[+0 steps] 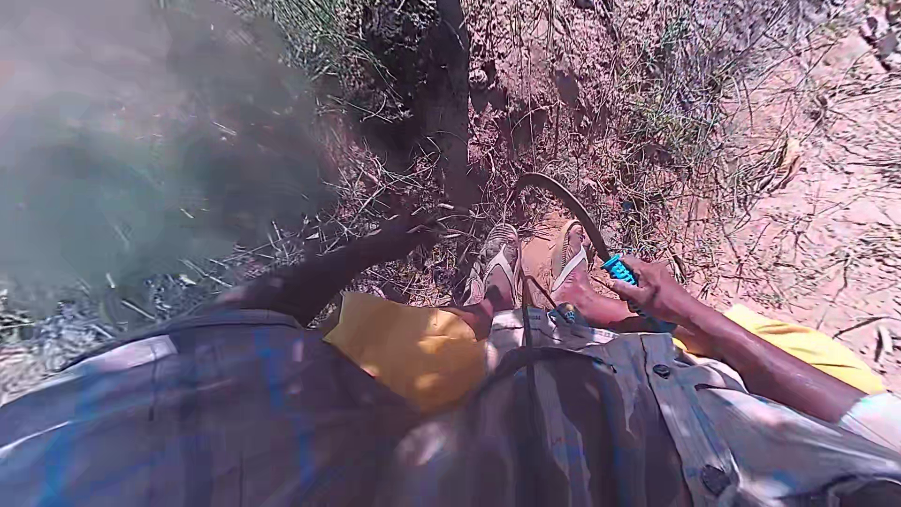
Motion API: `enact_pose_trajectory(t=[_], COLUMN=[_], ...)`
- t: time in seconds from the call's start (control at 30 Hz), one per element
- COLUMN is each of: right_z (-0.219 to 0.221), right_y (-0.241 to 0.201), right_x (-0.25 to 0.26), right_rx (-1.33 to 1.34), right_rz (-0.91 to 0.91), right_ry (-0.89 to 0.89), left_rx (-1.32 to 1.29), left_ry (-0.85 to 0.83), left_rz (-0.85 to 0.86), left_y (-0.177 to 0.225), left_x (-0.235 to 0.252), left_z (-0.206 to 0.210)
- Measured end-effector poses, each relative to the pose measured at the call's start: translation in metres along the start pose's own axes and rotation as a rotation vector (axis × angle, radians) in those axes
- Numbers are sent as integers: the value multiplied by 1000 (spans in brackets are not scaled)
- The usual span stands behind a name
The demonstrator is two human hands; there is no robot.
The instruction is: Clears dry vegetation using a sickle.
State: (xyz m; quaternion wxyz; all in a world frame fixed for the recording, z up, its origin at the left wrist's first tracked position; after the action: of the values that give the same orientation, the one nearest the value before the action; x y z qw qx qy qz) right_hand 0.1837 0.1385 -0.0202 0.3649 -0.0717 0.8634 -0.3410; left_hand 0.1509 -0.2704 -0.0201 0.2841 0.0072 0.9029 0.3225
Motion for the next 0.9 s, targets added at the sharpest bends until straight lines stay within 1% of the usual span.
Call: enact_pose_trajectory(t=[0.07,0.1,0.13,0.17,0.23,0.3,0.37,0.43,0.53,0.6,0.67,0.7,0.77,0.8,0.83,0.87,0.9], right_z=[4,6,9,12,20,30,42,53,55,52,48,48,58,67,78,89,100], right_y=[-4,-8,-14,-21,-40,-62,-79,-85,-82,-82,-90,-92,-82,-71,-58,-45,-31], right_x=[8,13,18,24,34,42,46,48,47,42,36,37,47,55,64,70,74], right_rx=[42,65,84,104,130,163,265,329,269,197,162,161,122,51,-38,-122,-182], right_rz=[4,12,13,3,-38,-79,-186,-276,-348,-420,-510,-544,-519,-448,-299,-153,-67], right_ry=[-35,-57,-78,-92,-106,-102,-65,-24,46,136,207,205,110,20,-122,-250,-327], left_rx=[-183,-231,-275,-290,-275,-248,-262,-284,-262,-267,-356,-401,-499,-514,-496,-419,-315], left_ry=[173,258,336,386,359,372,410,413,417,430,494,519,550,547,543,561,636], left_rz=[-272,-368,-408,-417,-459,-443,-439,-468,-472,-466,-506,-533,-551,-542,-521,-477,-412], left_y=[-7,-16,-24,-30,-35,-39,-48,-51,-60,-55,-58,-58,-67,-71,-79,-97,-129], left_x=[-15,-20,-23,-25,-27,-28,-27,-33,-46,-55,-59,-60,-59,-59,-57,-55,-48], left_z=[0,1,2,2,-1,-2,-1,4,17,24,33,36,42,45,50,59,75])
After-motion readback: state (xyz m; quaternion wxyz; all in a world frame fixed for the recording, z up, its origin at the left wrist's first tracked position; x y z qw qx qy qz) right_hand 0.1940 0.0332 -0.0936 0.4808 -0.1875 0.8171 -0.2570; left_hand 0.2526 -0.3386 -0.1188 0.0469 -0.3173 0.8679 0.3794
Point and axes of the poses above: each hand's wrist, its own x-axis towards the middle knuckle, its own z-axis out of the palm, y = z × x, the point moved 7 cm from there along x, towards the middle knuckle, and after that the axes turned 3 degrees about z, right-handed, at the moved point
